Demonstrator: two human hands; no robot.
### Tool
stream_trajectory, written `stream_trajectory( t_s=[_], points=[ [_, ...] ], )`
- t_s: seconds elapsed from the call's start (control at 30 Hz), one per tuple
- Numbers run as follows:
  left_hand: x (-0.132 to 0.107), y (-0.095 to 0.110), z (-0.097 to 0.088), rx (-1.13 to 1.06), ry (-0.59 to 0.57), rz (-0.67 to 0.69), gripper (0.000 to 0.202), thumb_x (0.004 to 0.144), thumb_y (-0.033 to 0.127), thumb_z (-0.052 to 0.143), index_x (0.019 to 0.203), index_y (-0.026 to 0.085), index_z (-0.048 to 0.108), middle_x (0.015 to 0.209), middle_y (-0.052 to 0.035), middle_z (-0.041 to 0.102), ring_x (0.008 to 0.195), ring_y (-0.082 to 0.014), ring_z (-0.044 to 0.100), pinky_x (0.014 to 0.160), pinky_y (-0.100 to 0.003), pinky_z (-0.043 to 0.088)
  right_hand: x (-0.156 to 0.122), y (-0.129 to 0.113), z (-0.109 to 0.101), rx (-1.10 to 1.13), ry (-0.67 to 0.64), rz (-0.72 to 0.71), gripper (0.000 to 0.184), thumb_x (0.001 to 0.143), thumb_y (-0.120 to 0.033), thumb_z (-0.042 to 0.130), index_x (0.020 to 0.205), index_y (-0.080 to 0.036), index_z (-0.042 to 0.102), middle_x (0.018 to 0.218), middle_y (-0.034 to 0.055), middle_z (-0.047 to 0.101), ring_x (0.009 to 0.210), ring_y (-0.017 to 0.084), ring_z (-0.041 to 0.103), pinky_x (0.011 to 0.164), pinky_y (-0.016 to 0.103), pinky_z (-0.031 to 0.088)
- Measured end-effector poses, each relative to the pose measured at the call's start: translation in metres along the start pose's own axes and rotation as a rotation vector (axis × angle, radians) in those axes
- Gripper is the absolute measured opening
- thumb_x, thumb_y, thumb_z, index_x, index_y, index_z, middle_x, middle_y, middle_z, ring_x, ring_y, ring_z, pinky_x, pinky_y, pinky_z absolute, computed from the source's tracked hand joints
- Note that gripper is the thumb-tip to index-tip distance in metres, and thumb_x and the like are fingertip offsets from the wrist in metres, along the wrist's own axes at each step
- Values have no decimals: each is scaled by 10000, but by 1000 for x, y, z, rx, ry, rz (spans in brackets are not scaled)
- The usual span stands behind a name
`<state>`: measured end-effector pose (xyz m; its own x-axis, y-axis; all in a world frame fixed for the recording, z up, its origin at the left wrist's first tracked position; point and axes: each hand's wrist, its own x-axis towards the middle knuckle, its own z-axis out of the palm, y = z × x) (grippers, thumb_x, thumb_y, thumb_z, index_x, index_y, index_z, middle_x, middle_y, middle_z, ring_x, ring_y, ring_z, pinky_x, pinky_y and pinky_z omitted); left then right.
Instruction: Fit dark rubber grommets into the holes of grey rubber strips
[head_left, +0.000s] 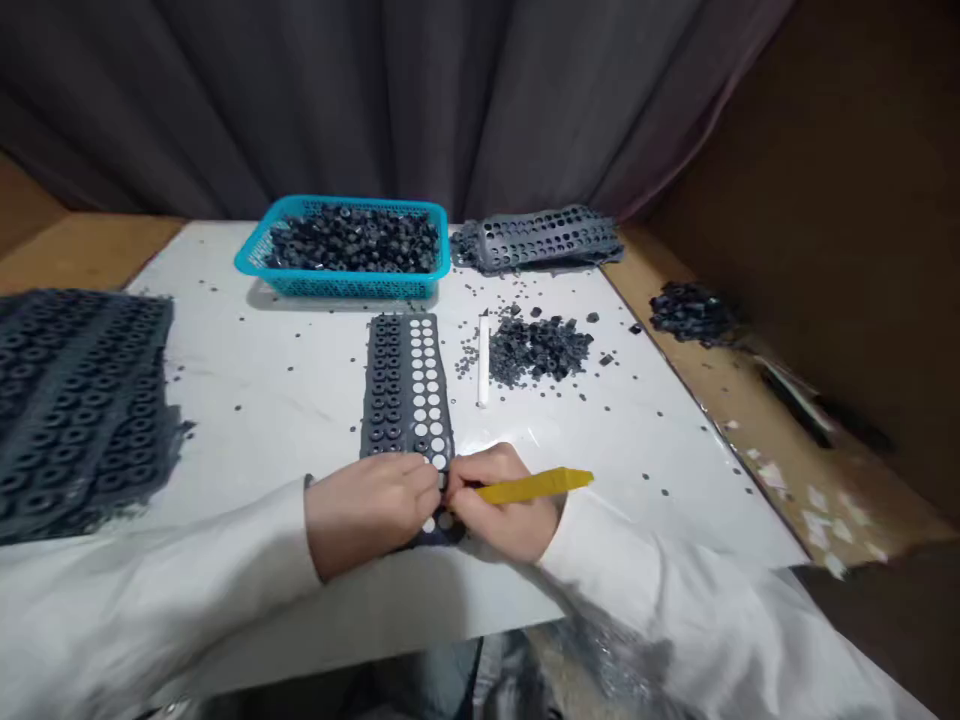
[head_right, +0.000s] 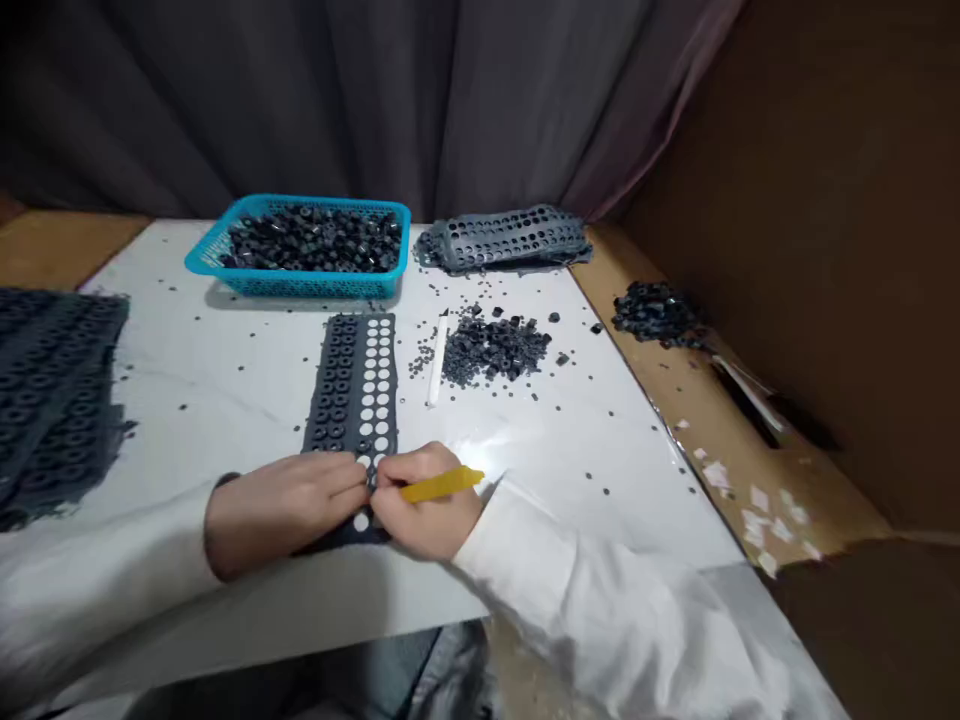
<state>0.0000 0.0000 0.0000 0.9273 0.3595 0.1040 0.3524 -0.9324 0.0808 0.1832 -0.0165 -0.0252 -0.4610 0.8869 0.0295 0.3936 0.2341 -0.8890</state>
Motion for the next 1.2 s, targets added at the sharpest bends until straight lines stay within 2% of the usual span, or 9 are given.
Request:
stream_trajectory(
  t_s=[0.13,0.23,0.4,0.53,0.7,0.87,0.97,1.1,1.2],
  points=[
    [-4,-4,4,-62,9,-9,302,891,80,345,724,138,591,690,-53,580,638,-167,526,613,-271,455,0,-4,-2,-23,1,2,185,674,-133,436,493,-172,439,452,-32,437,442,76,364,471,205,282],
    [-12,-10,2,-262,72,-92,276,926,154,342,817,146,596,764,-50,609,702,-148,546,663,-244,455,0,-6,-3,-33,-3,18,196,682,-124,433,493,-172,442,449,-34,433,437,73,363,465,205,279],
    [-23,-23,-15,-593,222,-392,170,893,212,452,889,172,616,861,-47,646,790,-137,586,713,-227,457,0,-7,-3,12,-1,40,208,682,-117,439,484,-166,479,466,-24,500,444,77,416,467,199,312],
    [-24,-29,-23,-805,104,-655,199,822,342,567,852,172,666,811,-45,655,732,-162,580,633,-250,444,1,-2,-2,152,18,55,192,668,-116,451,524,-158,571,495,-8,571,464,96,497,469,196,370],
    [-23,-27,-12,-1373,59,-939,291,724,405,671,854,145,668,667,-13,607,603,-119,527,578,-235,421,5,2,-4,389,181,78,165,710,-117,482,649,-155,631,559,5,637,504,120,582,480,205,450],
    [-16,-23,-6,-1782,138,-1051,379,613,426,769,790,110,657,613,13,558,504,-55,432,500,-183,337,5,-5,-7,320,360,-128,210,888,-223,458,1009,-197,627,953,61,706,811,155,667,747,298,518],
    [-7,-19,-5,-1901,185,-1078,372,611,423,778,748,103,646,608,19,542,504,-39,407,492,-161,304,4,-9,-4,314,325,-163,56,870,-258,534,869,-210,563,986,66,714,862,176,678,784,337,529],
    [6,-15,-3,-1903,211,-1060,360,615,420,781,695,104,627,572,25,523,514,-47,415,510,-161,312,8,-12,-1,294,413,-193,377,703,-204,728,748,-241,355,968,59,720,856,194,677,773,361,535],
    [16,-17,-3,-1914,230,-1011,365,625,429,773,713,99,644,561,27,516,514,-47,404,511,-159,307,13,-12,-5,295,493,-194,395,724,-161,691,730,-247,305,846,33,730,747,174,674,715,340,534]
  ],
)
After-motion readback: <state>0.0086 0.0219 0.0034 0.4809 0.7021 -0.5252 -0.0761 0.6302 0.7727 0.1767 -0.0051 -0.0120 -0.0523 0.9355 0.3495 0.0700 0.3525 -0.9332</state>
